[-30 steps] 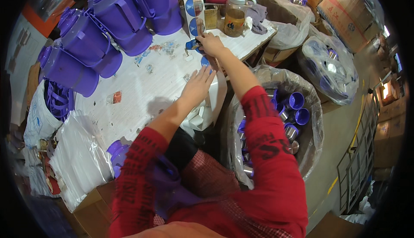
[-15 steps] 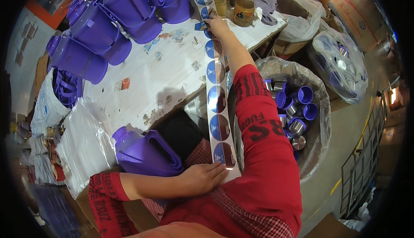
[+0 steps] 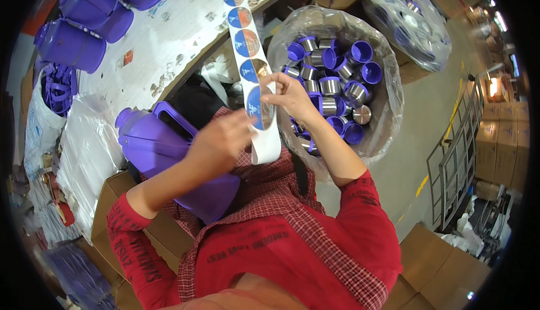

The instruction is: The person assembles purple pitchers by attaching metal bases and applying labels, then places them into a cardboard box. The person also folds and stacks cardboard boxes and handles yellow straps during the process.

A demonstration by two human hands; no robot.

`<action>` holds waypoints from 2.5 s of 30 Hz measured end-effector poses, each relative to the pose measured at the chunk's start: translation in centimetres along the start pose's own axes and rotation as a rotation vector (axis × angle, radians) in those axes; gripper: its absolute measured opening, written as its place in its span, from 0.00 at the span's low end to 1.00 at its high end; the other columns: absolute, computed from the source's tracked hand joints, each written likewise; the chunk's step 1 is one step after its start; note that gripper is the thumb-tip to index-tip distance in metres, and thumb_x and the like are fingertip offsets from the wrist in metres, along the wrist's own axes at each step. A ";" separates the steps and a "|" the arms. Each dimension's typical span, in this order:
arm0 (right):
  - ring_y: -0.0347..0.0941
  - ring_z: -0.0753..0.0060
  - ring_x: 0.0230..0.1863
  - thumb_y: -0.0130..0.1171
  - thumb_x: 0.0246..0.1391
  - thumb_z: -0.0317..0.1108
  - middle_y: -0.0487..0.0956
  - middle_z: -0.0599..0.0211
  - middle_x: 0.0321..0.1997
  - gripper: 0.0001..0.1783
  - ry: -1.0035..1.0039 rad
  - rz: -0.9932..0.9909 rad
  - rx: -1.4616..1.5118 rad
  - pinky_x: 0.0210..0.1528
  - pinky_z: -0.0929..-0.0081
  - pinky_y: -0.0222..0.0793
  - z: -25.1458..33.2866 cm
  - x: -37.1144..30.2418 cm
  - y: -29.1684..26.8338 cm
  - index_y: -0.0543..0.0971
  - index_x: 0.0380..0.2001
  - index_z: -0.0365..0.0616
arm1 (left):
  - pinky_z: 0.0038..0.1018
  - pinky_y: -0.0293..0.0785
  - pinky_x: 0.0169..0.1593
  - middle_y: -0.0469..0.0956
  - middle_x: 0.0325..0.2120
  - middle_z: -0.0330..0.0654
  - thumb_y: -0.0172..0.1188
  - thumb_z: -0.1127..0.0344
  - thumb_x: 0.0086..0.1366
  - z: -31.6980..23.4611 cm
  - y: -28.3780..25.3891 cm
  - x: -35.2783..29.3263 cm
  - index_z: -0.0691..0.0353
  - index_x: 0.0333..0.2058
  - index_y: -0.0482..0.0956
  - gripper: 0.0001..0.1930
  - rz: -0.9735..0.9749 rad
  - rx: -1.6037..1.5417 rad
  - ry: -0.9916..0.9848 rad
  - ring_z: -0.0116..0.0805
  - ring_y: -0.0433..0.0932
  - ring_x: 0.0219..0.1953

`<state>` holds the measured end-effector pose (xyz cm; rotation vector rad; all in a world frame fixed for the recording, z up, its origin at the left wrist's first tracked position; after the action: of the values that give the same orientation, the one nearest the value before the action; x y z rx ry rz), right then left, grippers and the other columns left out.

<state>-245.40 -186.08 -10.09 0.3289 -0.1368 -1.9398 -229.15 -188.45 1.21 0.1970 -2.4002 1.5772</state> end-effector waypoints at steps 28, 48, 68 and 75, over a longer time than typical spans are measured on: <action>0.74 0.67 0.30 0.73 0.33 0.21 0.78 0.65 0.26 0.12 -0.760 0.151 -0.760 0.33 0.75 0.69 12.4 -13.8 12.0 0.76 0.18 0.42 | 0.33 0.75 0.45 0.83 0.36 0.51 0.60 0.55 0.62 8.8 -1.2 1.2 0.65 0.46 0.76 0.21 -0.352 -0.678 -0.719 0.45 0.82 0.40; 0.63 0.88 0.30 0.69 0.48 0.24 0.69 0.72 0.40 0.07 -0.234 0.184 -0.387 0.30 0.88 0.59 -0.6 -10.9 20.1 0.78 0.24 0.38 | 0.25 0.73 0.31 0.80 0.22 0.40 0.65 0.67 0.60 -3.1 -1.7 -27.1 0.60 0.56 0.61 0.29 -0.678 -0.641 -1.044 0.33 0.81 0.25; 0.63 0.84 0.33 0.70 0.46 0.25 0.70 0.71 0.35 0.10 -0.275 0.226 -0.372 0.33 0.85 0.59 -2.3 -9.9 20.2 0.76 0.21 0.40 | 0.21 0.68 0.28 0.77 0.20 0.38 0.67 0.67 0.59 -1.6 -0.6 -27.8 0.62 0.52 0.62 0.27 -0.676 -0.516 -1.014 0.25 0.73 0.21; 0.70 0.69 0.41 0.69 0.44 0.24 0.71 0.59 0.44 0.16 -0.469 -0.009 -0.738 0.46 0.73 0.66 2.0 -9.7 19.8 0.70 0.31 0.40 | 0.31 0.72 0.30 0.71 0.19 0.41 0.67 0.67 0.56 1.1 -3.6 -31.6 0.59 0.45 0.69 0.20 -0.565 -0.192 -1.266 0.38 0.75 0.23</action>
<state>-224.92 -184.85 -1.63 -0.6134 0.2761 -1.9022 -198.18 -191.87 -5.20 2.1252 -2.7465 0.9995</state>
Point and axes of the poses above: each hand's wrist, its own x-axis towards the middle knuckle, its own y-axis out of the palm, z = x × y, the point moved 9 cm from there along x, towards the middle knuckle
